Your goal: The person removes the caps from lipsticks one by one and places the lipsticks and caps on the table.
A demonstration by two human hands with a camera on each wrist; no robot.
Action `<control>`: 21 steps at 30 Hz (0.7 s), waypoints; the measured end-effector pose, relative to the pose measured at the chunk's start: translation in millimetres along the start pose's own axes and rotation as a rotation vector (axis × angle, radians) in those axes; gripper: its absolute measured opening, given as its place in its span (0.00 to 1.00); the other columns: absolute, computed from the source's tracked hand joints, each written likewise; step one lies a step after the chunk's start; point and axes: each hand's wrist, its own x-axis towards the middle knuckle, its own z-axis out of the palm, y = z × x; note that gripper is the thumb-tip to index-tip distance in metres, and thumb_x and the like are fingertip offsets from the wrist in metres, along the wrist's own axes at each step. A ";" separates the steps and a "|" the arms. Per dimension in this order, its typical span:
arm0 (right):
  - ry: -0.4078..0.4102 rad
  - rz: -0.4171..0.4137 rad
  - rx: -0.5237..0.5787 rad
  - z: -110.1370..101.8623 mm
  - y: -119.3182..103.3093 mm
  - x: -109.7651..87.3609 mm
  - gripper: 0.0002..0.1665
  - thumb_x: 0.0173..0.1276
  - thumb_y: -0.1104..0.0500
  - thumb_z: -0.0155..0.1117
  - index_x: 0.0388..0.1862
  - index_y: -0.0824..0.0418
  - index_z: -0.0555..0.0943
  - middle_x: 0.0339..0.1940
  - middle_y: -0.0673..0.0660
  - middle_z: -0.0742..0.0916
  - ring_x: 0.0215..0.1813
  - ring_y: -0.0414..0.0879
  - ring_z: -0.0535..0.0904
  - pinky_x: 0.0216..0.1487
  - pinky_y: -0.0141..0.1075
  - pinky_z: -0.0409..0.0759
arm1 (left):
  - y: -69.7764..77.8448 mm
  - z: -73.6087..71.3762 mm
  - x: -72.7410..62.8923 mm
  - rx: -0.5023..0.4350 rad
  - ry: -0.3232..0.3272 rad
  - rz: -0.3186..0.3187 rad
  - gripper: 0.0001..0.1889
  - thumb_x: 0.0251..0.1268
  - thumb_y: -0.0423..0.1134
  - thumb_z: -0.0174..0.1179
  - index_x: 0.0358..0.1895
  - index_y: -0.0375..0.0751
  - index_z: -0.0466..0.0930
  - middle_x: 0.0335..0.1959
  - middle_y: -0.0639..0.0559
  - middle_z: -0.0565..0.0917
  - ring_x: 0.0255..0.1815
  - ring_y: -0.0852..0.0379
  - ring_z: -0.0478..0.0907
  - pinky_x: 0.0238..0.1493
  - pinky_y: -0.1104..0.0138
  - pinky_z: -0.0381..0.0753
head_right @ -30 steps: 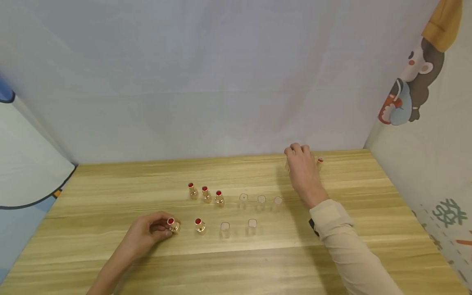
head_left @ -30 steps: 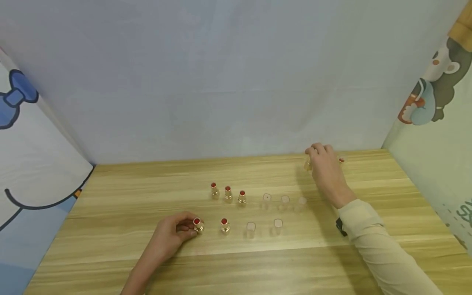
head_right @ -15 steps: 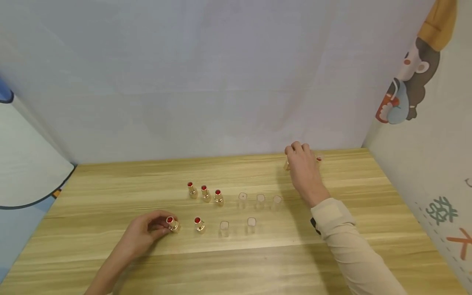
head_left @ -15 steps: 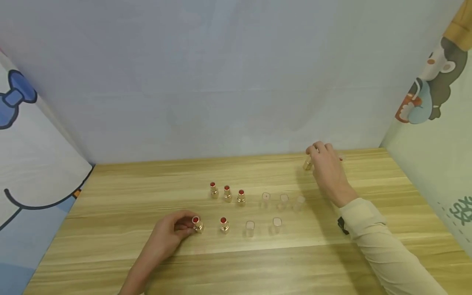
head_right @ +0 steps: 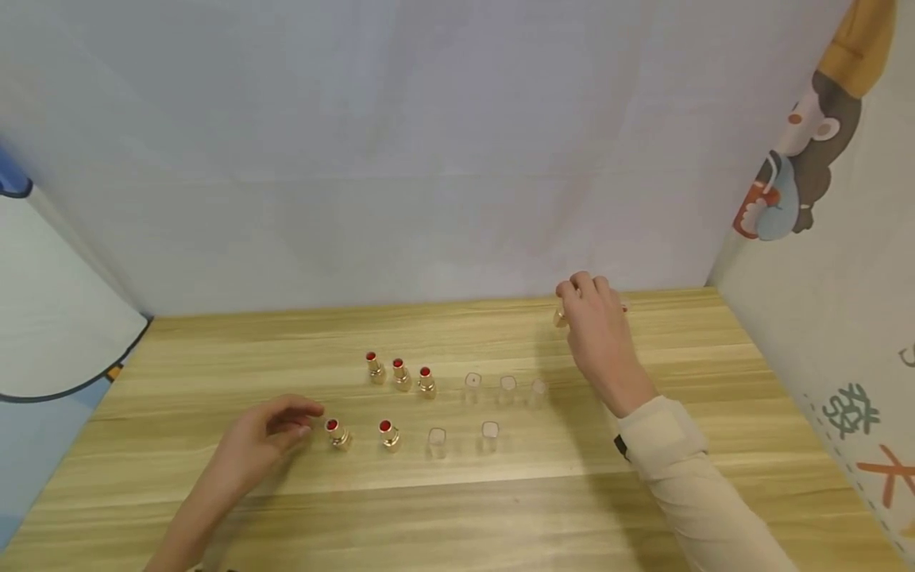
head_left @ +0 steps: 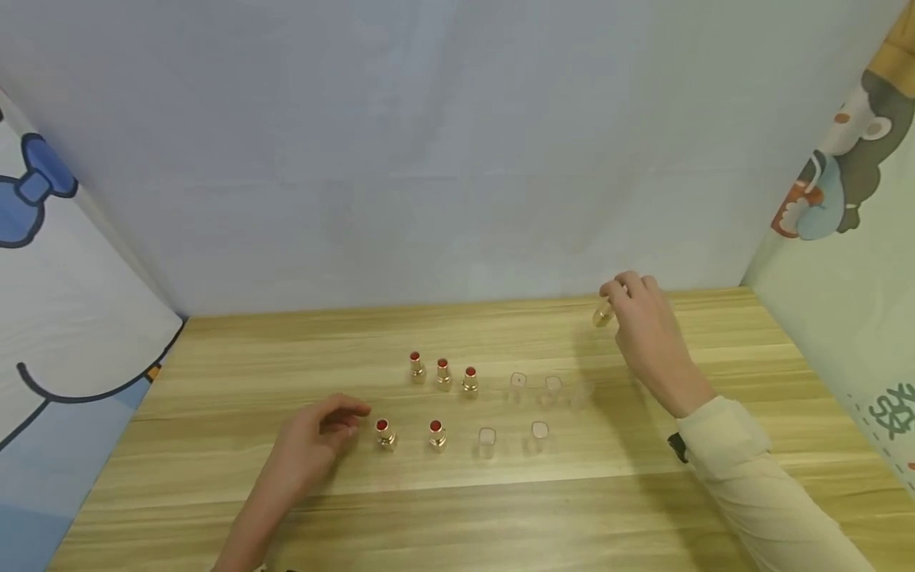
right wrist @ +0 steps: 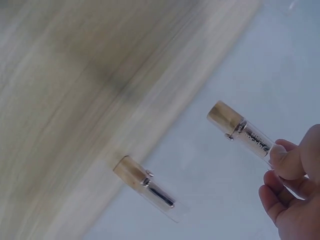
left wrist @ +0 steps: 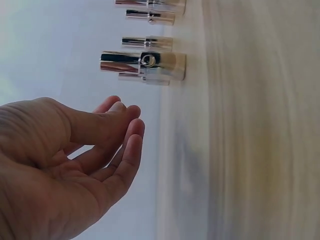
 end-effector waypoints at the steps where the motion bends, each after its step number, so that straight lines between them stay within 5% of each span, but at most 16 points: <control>1: 0.006 -0.004 0.002 -1.7 -1.4 -0.9 0.27 0.55 0.91 0.50 0.50 0.75 0.80 0.51 0.71 0.83 0.49 0.67 0.78 0.50 0.54 0.81 | 1.6 -1.4 -0.2 0.000 0.004 -0.001 0.16 0.65 0.20 0.64 0.50 0.41 0.88 0.48 0.47 0.91 0.47 0.57 0.84 0.51 0.71 0.86; 21: 0.157 -0.069 0.049 -34.7 -42.7 -16.5 0.20 0.57 0.90 0.60 0.43 0.75 0.82 0.41 0.69 0.83 0.42 0.65 0.79 0.48 0.53 0.80 | 27.8 -13.2 -7.0 -0.016 0.029 0.040 0.15 0.68 0.27 0.67 0.55 0.42 0.86 0.51 0.48 0.90 0.50 0.54 0.85 0.54 0.73 0.85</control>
